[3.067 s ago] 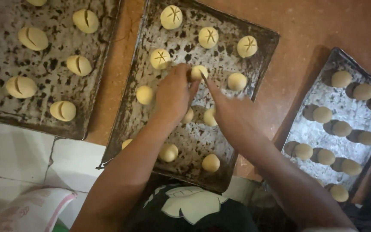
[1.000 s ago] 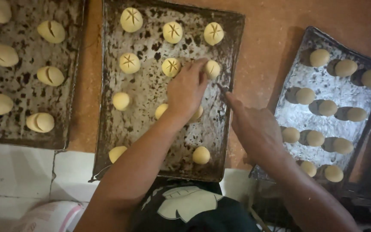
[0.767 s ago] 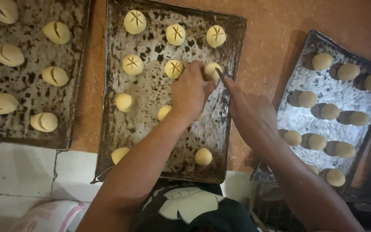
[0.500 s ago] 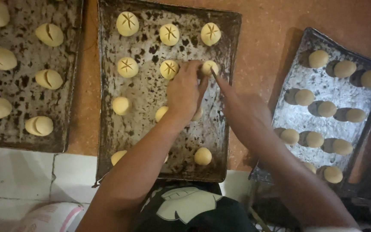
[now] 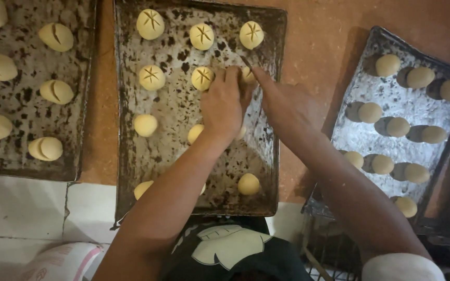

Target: Scoring the tops of dough balls on baking trays using a small blade

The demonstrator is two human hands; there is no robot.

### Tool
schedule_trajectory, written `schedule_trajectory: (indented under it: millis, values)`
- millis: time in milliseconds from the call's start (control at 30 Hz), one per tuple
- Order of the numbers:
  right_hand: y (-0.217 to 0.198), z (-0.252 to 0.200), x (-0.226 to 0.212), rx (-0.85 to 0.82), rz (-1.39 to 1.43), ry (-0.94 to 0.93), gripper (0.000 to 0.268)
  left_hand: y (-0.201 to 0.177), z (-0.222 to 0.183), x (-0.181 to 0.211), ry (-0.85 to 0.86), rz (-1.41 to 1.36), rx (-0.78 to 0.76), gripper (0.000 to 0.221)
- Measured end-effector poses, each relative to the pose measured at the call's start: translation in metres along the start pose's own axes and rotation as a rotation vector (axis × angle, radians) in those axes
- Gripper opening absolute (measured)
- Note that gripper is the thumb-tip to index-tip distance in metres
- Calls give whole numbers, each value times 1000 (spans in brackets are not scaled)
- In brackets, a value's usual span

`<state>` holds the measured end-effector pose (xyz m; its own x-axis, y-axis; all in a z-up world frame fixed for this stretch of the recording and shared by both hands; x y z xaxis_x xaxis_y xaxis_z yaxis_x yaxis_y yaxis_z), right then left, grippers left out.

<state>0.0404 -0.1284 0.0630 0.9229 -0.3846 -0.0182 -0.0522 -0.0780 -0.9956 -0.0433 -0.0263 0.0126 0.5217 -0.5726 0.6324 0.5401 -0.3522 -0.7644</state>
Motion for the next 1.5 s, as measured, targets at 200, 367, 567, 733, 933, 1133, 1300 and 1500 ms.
schedule_trajectory:
  millis: [200,367,567,733,933,1133,1300,1500]
  values:
    - [-75,-55,-23,-199,-233,64,51,12,3,-14,-78,35,-118,28]
    - [-63,-51,-58,-230,-57,103,56,-100,-30,-18,-61,-109,-289,41]
    - [-47,-31,-144,-113,101,-184,62,-173,-78,-99,-338,22,-186,55]
    - [-27,-24,-182,243,58,-467,51,-150,-95,-139,-445,-5,-169,61]
    - [-33,-13,-210,179,-36,-554,54,-147,-86,-149,-446,-89,-117,47]
    - [-22,1,-219,85,-126,-490,66,-152,-89,-139,-440,-50,-108,37]
    - [-34,-21,-201,-354,-90,-386,69,-141,-90,-151,-419,-227,-12,39]
    - [-40,-13,-198,-49,-61,-486,67,-169,-89,-126,-362,-251,176,43]
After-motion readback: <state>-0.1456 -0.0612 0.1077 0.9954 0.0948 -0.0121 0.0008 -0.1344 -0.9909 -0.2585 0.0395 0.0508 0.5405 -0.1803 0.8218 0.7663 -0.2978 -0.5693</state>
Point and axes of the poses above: each hand's wrist, its own z-axis towards the middle knuckle, its own y-axis out of the palm, x = y × z, the point moved 5 cm from there along z, towards the middle knuckle, and after that the axes turned 4 degrees about -y, right-handed, at the moved point
